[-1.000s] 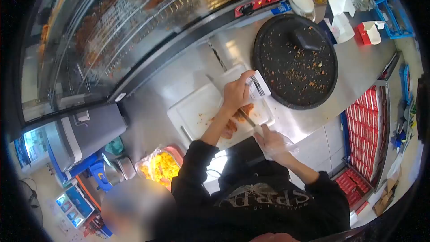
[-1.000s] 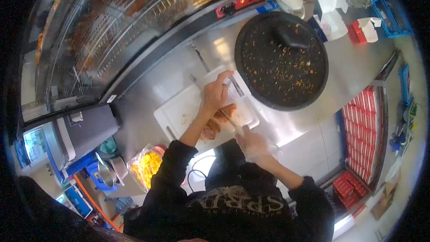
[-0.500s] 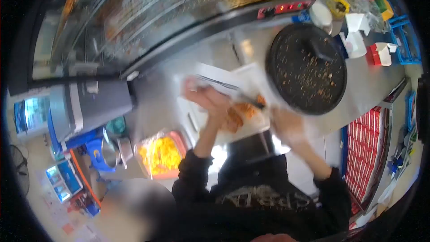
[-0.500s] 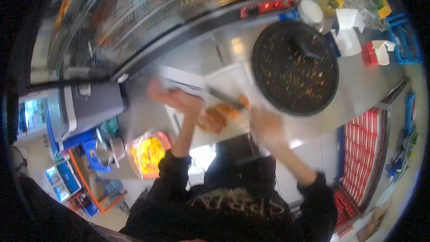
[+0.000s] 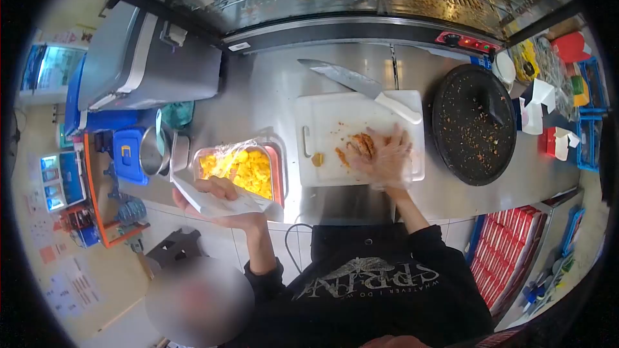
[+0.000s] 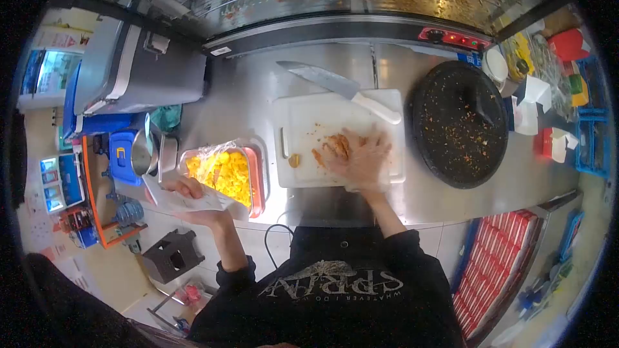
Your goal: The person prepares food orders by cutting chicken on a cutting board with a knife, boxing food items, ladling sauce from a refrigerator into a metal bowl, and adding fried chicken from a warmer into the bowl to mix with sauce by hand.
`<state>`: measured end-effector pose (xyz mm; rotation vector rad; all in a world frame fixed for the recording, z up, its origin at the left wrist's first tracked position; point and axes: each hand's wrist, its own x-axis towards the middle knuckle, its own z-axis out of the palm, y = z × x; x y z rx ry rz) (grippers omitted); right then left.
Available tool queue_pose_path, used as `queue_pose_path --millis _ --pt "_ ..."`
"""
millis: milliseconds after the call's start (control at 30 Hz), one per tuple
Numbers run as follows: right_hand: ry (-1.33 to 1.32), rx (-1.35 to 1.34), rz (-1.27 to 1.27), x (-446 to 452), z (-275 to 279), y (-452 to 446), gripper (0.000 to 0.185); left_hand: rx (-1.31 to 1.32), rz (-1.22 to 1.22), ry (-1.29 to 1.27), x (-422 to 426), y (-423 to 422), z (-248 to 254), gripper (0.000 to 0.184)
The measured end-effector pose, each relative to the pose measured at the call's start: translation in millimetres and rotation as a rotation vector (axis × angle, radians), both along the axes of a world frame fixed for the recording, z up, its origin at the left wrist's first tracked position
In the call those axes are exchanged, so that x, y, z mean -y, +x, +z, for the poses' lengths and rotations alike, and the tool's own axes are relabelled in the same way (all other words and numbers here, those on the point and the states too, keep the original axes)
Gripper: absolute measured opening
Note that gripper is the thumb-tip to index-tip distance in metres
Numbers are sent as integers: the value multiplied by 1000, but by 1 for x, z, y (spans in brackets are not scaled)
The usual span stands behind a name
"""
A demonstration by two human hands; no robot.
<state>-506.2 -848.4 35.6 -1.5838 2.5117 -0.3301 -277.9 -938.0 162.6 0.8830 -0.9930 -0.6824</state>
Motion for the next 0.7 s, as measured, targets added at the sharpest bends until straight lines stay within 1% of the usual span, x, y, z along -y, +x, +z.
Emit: queue_pose_path --millis 33,67,100,133,167,200,233,267,300,367,400,433,467,533,600,633,667,700 --pt "3 63 11 3 4 12 72 2 8 -1 -6 5 -3 38" --pt "-6 112 14 5 7 23 65 67 48 20 -11 10 -8 38" --pt "-10 112 11 7 7 34 65 128 84 37 -14 13 -11 38" --pt "-37 74 39 8 5 44 59 123 80 33 -18 15 -10 38" --pt "-62 34 68 9 1 50 53 118 88 89 -22 16 -11 40" --pt "-66 27 68 10 -5 53 53 112 96 145 -24 15 -11 41" --pt "-108 15 92 12 -14 56 44 107 97 143 -25 11 -13 41" --pt "-147 9 115 11 -18 57 36 150 178 182 -27 8 -15 44" --pt "-145 12 113 10 -20 57 36 174 216 201 -30 5 -14 46" --pt "-179 35 273 13 -21 48 26 182 255 261 -36 -3 -11 51" --pt "-190 24 270 14 -24 44 26 166 250 270 -38 -7 -9 52" --pt "-150 70 325 17 -29 41 24 149 245 279 -40 -12 -8 54" --pt "-110 111 373 20 -36 36 22 223 309 283 -44 -13 -9 55" --pt "-142 123 451 25 -55 30 18 185 345 312 -51 -25 -8 52" --pt "-256 88 482 27 -86 31 18 97 337 361 -60 -44 -6 50" --pt "-315 250 586 36 -110 27 18 111 347 301 -62 -64 -3 47" --pt "-308 272 478 37 -96 24 20 137 372 319 -66 -73 -9 44" --pt "-108 280 573 38 -69 10 20 164 396 336 -71 -83 -14 42"
